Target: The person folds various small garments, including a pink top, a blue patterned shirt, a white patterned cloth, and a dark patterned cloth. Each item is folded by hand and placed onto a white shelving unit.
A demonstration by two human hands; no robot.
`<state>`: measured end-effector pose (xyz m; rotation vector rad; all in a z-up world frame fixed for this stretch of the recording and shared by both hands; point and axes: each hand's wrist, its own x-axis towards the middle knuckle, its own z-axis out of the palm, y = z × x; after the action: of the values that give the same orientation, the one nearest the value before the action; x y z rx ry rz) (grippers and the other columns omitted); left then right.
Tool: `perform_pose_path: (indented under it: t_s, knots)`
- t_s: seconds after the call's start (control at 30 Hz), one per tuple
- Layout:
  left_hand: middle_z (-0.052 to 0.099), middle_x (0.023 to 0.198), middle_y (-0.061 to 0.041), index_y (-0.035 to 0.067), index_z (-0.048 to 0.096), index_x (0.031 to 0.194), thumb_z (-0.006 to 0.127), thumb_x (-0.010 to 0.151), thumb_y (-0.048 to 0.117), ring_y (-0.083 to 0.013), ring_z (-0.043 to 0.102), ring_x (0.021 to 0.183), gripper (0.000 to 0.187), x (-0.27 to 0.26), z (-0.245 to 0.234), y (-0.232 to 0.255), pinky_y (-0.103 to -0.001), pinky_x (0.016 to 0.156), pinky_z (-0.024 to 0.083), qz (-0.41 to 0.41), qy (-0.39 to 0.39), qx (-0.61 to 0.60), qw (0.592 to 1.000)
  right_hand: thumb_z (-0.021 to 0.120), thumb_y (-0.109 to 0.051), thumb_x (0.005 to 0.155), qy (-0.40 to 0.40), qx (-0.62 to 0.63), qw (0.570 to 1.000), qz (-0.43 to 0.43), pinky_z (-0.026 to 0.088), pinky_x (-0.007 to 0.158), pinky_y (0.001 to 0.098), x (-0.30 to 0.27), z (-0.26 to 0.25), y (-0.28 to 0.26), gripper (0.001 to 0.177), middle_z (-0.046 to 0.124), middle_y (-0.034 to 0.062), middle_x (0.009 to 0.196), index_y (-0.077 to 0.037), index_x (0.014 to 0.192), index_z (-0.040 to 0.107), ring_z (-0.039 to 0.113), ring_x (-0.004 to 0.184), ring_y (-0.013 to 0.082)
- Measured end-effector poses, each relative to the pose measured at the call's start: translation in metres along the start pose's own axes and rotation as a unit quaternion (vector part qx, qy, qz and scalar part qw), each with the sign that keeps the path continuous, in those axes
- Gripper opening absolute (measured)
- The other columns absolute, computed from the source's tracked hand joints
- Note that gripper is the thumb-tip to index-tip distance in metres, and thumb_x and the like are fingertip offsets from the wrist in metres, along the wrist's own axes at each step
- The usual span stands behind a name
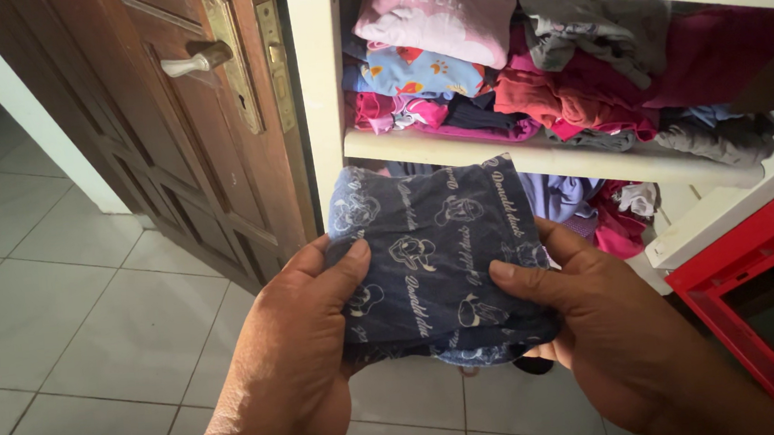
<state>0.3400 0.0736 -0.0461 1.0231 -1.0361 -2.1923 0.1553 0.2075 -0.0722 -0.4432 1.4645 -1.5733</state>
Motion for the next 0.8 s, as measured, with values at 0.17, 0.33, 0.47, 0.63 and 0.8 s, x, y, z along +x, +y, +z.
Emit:
perform_pose_path:
  t_s: [0.17, 0.33, 0.47, 0.63, 0.8]
  knots:
    - [0.076, 0.103, -0.006, 0.009, 0.061, 0.133, 0.060, 0.097, 0.024, -0.0142, 0.070, 0.082, 0.039, -0.001, 0.000, -0.001, -0.037, 0.073, 0.057, -0.007, 0.030, 0.002, 1.000, 0.069, -0.016, 0.096, 0.016, 0.000, 1.000, 0.009, 0.062, 0.072, 0.0403, -0.001, 0.000, 0.001, 0.049, 0.075, 0.0107, 0.114, -0.007, 0.142, 0.053, 0.073, 0.088, 0.0187]
    - [0.075, 0.104, -0.007, 0.008, 0.062, 0.132, 0.060, 0.096, 0.024, -0.0154, 0.071, 0.083, 0.039, 0.001, -0.004, -0.006, -0.037, 0.074, 0.059, -0.001, 0.025, -0.009, 1.000, 0.070, -0.014, 0.096, -0.009, 0.010, 1.000, -0.010, 0.061, 0.073, 0.0365, 0.002, -0.002, 0.007, 0.047, 0.076, 0.0104, 0.113, -0.006, 0.140, 0.057, 0.073, 0.087, 0.0177]
    - [0.076, 0.105, -0.007, 0.008, 0.061, 0.132, 0.059, 0.096, 0.024, -0.0151, 0.071, 0.083, 0.039, 0.001, -0.006, -0.012, -0.038, 0.073, 0.060, 0.007, 0.009, -0.015, 1.000, 0.069, -0.013, 0.096, -0.022, 0.025, 0.999, -0.013, 0.061, 0.077, 0.0371, 0.001, -0.003, 0.011, 0.045, 0.076, 0.0085, 0.114, -0.006, 0.139, 0.057, 0.073, 0.091, 0.0169]
    - [0.077, 0.104, -0.006, 0.009, 0.061, 0.132, 0.059, 0.096, 0.024, -0.0145, 0.072, 0.084, 0.039, 0.000, -0.008, -0.014, -0.037, 0.074, 0.060, 0.003, 0.013, -0.020, 1.000, 0.068, -0.011, 0.095, -0.009, 0.029, 1.000, 0.002, 0.062, 0.082, 0.0389, -0.001, -0.001, 0.015, 0.044, 0.076, 0.0082, 0.114, -0.006, 0.138, 0.057, 0.073, 0.094, 0.0180]
    - [0.076, 0.104, -0.008, 0.009, 0.060, 0.134, 0.059, 0.096, 0.024, -0.0158, 0.071, 0.083, 0.040, -0.002, -0.009, -0.013, -0.038, 0.073, 0.060, -0.013, 0.028, -0.001, 1.000, 0.068, -0.012, 0.096, -0.010, 0.029, 1.000, 0.004, 0.062, 0.080, 0.0396, -0.002, 0.001, 0.016, 0.044, 0.076, 0.0091, 0.114, -0.006, 0.139, 0.058, 0.073, 0.093, 0.0183]
